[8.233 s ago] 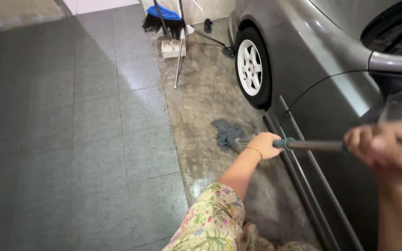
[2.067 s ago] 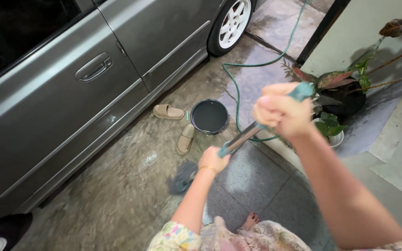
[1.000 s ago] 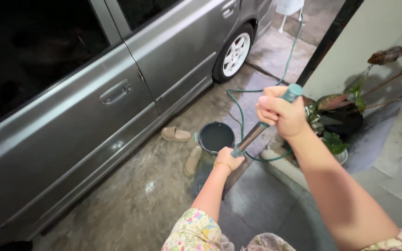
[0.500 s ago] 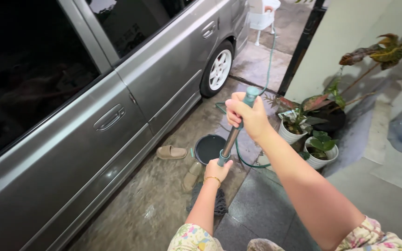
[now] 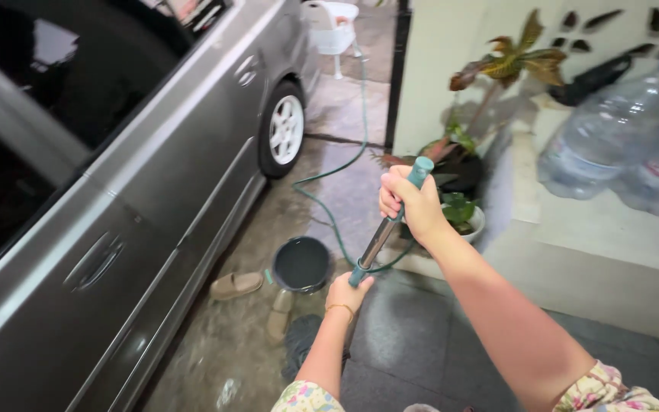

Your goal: Washing a mop head and a cleaning cloth using a water hose and a bucket in a garage.

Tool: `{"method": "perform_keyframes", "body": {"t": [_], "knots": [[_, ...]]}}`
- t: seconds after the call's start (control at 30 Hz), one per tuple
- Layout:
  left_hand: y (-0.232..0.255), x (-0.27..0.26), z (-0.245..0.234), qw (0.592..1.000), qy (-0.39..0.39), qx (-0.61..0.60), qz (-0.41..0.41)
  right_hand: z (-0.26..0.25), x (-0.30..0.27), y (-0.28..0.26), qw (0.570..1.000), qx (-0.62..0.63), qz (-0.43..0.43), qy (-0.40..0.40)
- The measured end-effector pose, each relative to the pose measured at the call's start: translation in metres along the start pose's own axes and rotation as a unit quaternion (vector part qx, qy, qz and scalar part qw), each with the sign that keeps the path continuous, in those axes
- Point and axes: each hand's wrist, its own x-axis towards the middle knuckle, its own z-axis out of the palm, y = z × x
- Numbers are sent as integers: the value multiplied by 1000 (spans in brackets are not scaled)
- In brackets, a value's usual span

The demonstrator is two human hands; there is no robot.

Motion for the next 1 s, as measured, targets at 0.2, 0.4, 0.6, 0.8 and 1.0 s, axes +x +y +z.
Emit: {"method": "perform_keyframes", "body": {"t": [0.2, 0.4, 0.6, 0.8, 1.0], "knots": [[7, 36, 92, 993, -43, 82, 67, -143, -8, 1, 956, -220, 12, 194], [102, 49, 188, 985, -28, 110, 134, -256, -33, -30, 871, -336, 194, 300], [133, 101, 290, 991, -54, 109, 51, -400, -49, 10, 917, -158, 199, 308], [136, 160, 354, 983, -74, 157, 61, -464, -45, 4, 906, -72, 255, 329], [147, 202, 402, 965, -126, 225, 48, -514, -59, 26, 866, -125, 316, 367]]}}
